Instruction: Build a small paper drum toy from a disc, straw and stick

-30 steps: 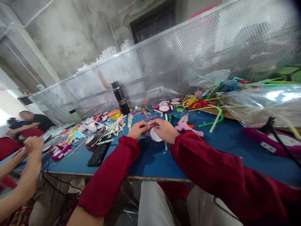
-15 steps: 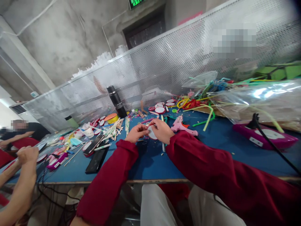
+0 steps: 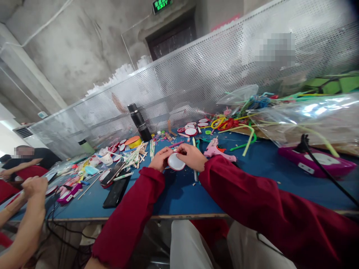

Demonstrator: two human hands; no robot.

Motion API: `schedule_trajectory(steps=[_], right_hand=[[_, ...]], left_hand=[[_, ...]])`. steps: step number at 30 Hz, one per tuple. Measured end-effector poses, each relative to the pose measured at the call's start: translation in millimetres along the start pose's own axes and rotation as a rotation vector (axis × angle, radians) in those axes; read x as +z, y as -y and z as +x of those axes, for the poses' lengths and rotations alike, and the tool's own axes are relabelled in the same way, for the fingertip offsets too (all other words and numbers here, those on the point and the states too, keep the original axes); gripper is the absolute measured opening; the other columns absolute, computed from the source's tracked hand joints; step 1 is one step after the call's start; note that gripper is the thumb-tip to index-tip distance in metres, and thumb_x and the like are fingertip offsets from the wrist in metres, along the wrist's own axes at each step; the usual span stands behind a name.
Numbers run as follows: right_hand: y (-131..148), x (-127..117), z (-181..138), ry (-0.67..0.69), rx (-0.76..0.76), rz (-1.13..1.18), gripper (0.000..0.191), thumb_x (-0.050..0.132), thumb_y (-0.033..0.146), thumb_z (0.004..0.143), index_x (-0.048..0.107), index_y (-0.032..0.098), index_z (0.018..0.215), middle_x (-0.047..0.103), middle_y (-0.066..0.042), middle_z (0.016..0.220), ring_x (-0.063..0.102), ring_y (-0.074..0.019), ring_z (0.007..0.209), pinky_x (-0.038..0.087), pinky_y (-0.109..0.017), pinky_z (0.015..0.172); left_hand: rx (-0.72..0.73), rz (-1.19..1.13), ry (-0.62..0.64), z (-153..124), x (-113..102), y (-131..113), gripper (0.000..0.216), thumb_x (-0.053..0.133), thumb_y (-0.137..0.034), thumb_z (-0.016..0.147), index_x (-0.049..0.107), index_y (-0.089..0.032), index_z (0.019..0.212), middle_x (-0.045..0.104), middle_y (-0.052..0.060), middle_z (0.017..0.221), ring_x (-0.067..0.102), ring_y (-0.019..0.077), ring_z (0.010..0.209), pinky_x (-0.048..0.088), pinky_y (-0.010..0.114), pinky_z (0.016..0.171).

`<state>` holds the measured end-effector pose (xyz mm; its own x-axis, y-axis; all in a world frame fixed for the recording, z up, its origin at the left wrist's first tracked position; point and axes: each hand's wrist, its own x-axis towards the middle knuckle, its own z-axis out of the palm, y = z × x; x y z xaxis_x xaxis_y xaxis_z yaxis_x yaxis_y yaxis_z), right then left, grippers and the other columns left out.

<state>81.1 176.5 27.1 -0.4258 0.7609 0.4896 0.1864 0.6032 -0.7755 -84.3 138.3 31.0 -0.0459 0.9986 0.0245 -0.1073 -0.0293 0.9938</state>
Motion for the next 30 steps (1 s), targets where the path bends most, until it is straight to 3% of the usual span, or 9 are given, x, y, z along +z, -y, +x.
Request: schedule_trajectory(steps=[11,20,30], right_hand=[[-9.7,5.7,-0.1,0.078,0.016,0.156,0.011,0.06,0.026,0.07,0.058,0.021,0.079,0.063,0.003,0.074,0.059,-0.0127,0.068,0.047,-0.025,0.064],[-10.0,5.7,-0.5,0.099,0.03,0.231,0.016,0.063,0.032,0.071,0.055,0.021,0.079,0.063,0.002,0.071,0.059,-0.0132,0.066,0.046,-0.025,0.06],[-4.5,4.5,0.5,0.179,0.079,0.448,0.02,0.062,0.028,0.071,0.055,0.021,0.088,0.06,0.004,0.069,0.054,-0.0116,0.062,0.039,-0.024,0.057]], left_hand=[[0.007,-0.078,0.062,-2.2,1.8,0.4,0.048,0.088,-0.045,0.052,0.059,-0.015,0.076,0.058,-0.003,0.063,0.053,0.0091,0.055,0.042,0.023,0.055],[0.008,-0.04,0.098,4.0,-10.5,6.4,0.042,0.087,-0.041,0.057,0.063,-0.015,0.081,0.06,-0.002,0.065,0.052,0.0084,0.054,0.039,0.022,0.054],[0.064,-0.188,0.093,-2.0,0.9,1.4,0.043,0.083,-0.043,0.062,0.055,-0.016,0.082,0.057,-0.002,0.071,0.053,0.0091,0.059,0.044,0.022,0.059]])
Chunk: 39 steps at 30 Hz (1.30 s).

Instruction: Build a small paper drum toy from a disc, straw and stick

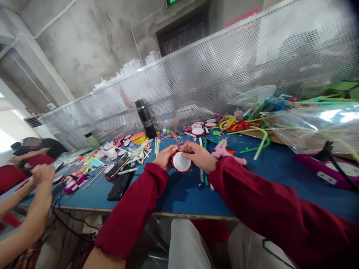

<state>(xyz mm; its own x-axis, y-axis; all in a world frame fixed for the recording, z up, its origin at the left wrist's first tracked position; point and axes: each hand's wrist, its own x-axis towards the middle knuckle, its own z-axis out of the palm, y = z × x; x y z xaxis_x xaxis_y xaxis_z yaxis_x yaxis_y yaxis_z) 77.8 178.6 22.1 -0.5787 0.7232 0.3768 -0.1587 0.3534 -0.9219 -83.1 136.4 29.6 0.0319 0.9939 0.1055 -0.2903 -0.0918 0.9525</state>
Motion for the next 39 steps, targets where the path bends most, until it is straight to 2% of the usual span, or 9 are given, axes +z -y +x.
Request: schedule_trajectory(steps=[7,14,18,23,26,30,33,36,39], right_hand=[[6.6,3.2,-2.3,0.044,0.028,0.126,0.02,0.063,0.029,0.072,0.05,0.023,0.085,0.055,0.006,0.068,0.049,-0.011,0.06,0.035,-0.024,0.057],[7.5,5.8,-2.5,-0.017,0.058,0.187,0.019,0.061,0.026,0.07,0.047,0.023,0.082,0.054,0.006,0.069,0.047,-0.011,0.06,0.034,-0.024,0.056],[13.4,4.8,-2.8,-0.019,0.081,0.232,0.019,0.059,0.024,0.069,0.047,0.023,0.083,0.052,0.007,0.067,0.047,-0.0111,0.058,0.034,-0.024,0.056],[13.2,4.0,-2.5,0.04,0.072,0.19,0.019,0.058,0.026,0.068,0.048,0.023,0.084,0.051,0.007,0.066,0.048,-0.0117,0.059,0.033,-0.025,0.057],[3.3,3.4,0.6,-0.002,0.03,0.072,0.015,0.055,0.024,0.068,0.049,0.022,0.081,0.05,0.006,0.066,0.046,-0.0118,0.061,0.034,-0.025,0.058],[-11.6,-1.1,6.2,-0.148,-0.052,-0.151,0.012,0.051,0.02,0.067,0.051,0.022,0.078,0.051,0.005,0.068,0.048,-0.0134,0.064,0.036,-0.027,0.061],[-12.5,-6.3,6.8,-0.258,-0.084,-0.33,0.013,0.049,0.018,0.071,0.054,0.023,0.082,0.055,0.003,0.07,0.051,-0.0151,0.066,0.038,-0.028,0.061],[-3.1,-9.8,3.9,-0.357,-0.165,-0.396,0.016,0.051,0.021,0.076,0.056,0.023,0.091,0.056,0.002,0.072,0.054,-0.0159,0.066,0.041,-0.029,0.063],[8.0,-9.2,-0.4,-0.33,-0.228,-0.358,0.02,0.054,0.024,0.078,0.057,0.022,0.097,0.058,0.002,0.07,0.055,-0.0153,0.064,0.042,-0.029,0.063]], left_hand=[[0.006,-0.053,0.097,-6.3,4.3,-6.5,0.036,0.079,-0.038,0.071,0.053,-0.016,0.08,0.042,-0.009,0.056,0.025,0.0001,0.037,0.024,0.016,0.04],[-0.055,-0.121,0.204,-11.0,5.0,-16.0,0.036,0.076,-0.033,0.07,0.054,-0.018,0.095,0.042,-0.009,0.062,0.027,0.0014,0.038,0.025,0.016,0.038],[-0.027,0.006,0.096,-6.7,4.4,-11.0,0.035,0.078,-0.025,0.066,0.052,-0.019,0.09,0.04,-0.01,0.058,0.029,0.0018,0.037,0.024,0.016,0.039],[0.043,0.022,0.037,0.0,-0.1,-5.8,0.035,0.073,-0.042,0.075,0.047,-0.019,0.077,0.032,-0.01,0.05,0.024,0.003,0.036,0.018,0.016,0.038],[0.03,0.111,-0.004,0.6,-1.0,-7.3,0.046,0.061,-0.059,0.08,0.044,-0.018,0.067,0.038,-0.007,0.049,0.03,0.0047,0.037,0.022,0.018,0.038],[0.058,0.506,-0.124,-3.2,4.3,-8.9,0.058,0.05,-0.069,0.082,0.055,-0.015,0.061,0.055,0.001,0.052,0.05,0.0096,0.048,0.03,0.021,0.044],[0.089,0.654,-0.121,-7.7,7.4,-10.8,0.062,0.047,-0.071,0.083,0.066,-0.013,0.069,0.064,0.005,0.06,0.058,0.0127,0.056,0.034,0.023,0.049],[0.028,0.691,-0.102,-10.5,5.7,-13.3,0.066,0.046,-0.073,0.082,0.071,-0.012,0.08,0.068,0.007,0.067,0.061,0.0143,0.057,0.032,0.023,0.048],[0.004,0.65,-0.117,-10.1,0.7,-13.4,0.07,0.048,-0.075,0.079,0.073,-0.011,0.09,0.067,0.007,0.066,0.061,0.0144,0.056,0.031,0.022,0.047]])
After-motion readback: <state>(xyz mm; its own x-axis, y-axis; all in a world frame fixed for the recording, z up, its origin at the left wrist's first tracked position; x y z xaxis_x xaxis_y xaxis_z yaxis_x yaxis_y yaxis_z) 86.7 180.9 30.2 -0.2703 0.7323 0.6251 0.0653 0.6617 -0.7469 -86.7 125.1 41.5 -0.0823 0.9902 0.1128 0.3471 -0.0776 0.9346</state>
